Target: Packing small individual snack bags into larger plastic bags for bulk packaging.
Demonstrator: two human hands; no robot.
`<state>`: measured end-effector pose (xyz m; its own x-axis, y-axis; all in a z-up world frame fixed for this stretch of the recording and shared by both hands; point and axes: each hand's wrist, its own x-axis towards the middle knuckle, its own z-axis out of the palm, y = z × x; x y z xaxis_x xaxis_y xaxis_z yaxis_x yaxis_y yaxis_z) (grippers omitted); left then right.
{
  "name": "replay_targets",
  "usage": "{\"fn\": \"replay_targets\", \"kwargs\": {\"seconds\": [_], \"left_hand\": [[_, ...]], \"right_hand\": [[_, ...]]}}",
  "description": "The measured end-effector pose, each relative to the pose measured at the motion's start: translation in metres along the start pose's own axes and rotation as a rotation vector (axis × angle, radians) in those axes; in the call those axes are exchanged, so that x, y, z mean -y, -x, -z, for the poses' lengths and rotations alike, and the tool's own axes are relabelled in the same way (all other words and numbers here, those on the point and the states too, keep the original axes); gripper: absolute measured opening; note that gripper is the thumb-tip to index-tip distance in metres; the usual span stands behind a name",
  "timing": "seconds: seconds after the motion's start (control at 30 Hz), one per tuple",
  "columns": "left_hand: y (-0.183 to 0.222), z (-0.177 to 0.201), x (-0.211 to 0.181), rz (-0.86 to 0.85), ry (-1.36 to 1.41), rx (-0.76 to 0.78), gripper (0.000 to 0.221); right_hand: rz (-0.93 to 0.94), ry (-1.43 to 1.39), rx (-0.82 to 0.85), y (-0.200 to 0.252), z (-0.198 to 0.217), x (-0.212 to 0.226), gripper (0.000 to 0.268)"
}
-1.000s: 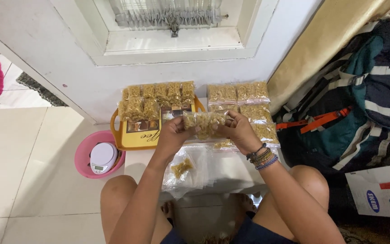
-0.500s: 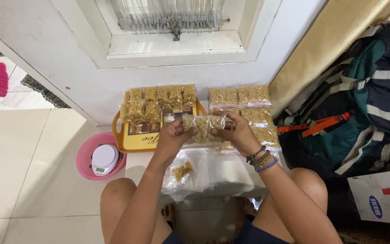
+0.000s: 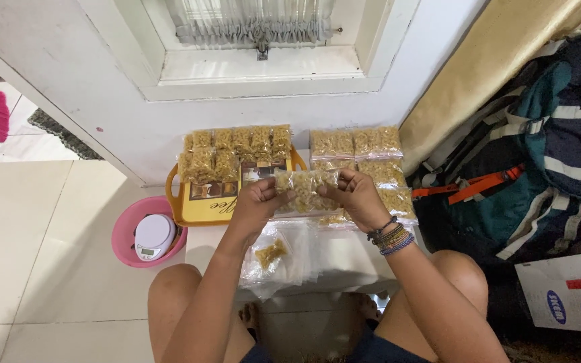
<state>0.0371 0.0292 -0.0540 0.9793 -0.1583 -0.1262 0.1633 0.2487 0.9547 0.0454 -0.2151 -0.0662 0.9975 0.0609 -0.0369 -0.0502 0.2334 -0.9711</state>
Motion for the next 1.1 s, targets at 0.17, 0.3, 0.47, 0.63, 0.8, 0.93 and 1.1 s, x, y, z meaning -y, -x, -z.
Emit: {"fn": "replay_targets", "kwargs": {"seconds": [0.17, 0.3, 0.47, 0.63, 0.8, 0.93, 1.1], "left_hand": [[0.015, -0.019, -0.033, -0.005, -0.017, 0.023, 0.02], [0.019, -0.02, -0.038, -0.022, -0.026, 0.027, 0.018], [0.022, -0.024, -0.041, -0.001, -0.05, 0.043, 0.021], [0.011, -0.015, -0.027, 0.025, -0.058, 0.028, 0.033], [0.008, -0.006, -0.023, -0.009, 0.029, 0.021, 0.061], [0.002, 0.005, -0.019, -0.036, 0.051, -0.042, 0.052], [0.008, 0.004, -0.028, -0.011, 0.051, -0.1, 0.049]], "right_hand": [[0.016, -0.032, -0.02, 0.009, -0.01, 0.023, 0.021], [-0.002, -0.027, 0.005, 0.018, -0.018, 0.035, 0.02], [0.038, 0.014, -0.002, 0.007, 0.004, 0.014, 0.021], [0.03, 0.029, 0.029, 0.008, 0.003, 0.02, 0.018], [0.075, 0.142, -0.114, 0.002, 0.015, 0.039, 0.018], [-0.021, 0.176, -0.17, -0.001, 0.03, 0.032, 0.022], [-0.166, 0.304, -0.18, -0.012, 0.058, -0.023, 0.037]]}}
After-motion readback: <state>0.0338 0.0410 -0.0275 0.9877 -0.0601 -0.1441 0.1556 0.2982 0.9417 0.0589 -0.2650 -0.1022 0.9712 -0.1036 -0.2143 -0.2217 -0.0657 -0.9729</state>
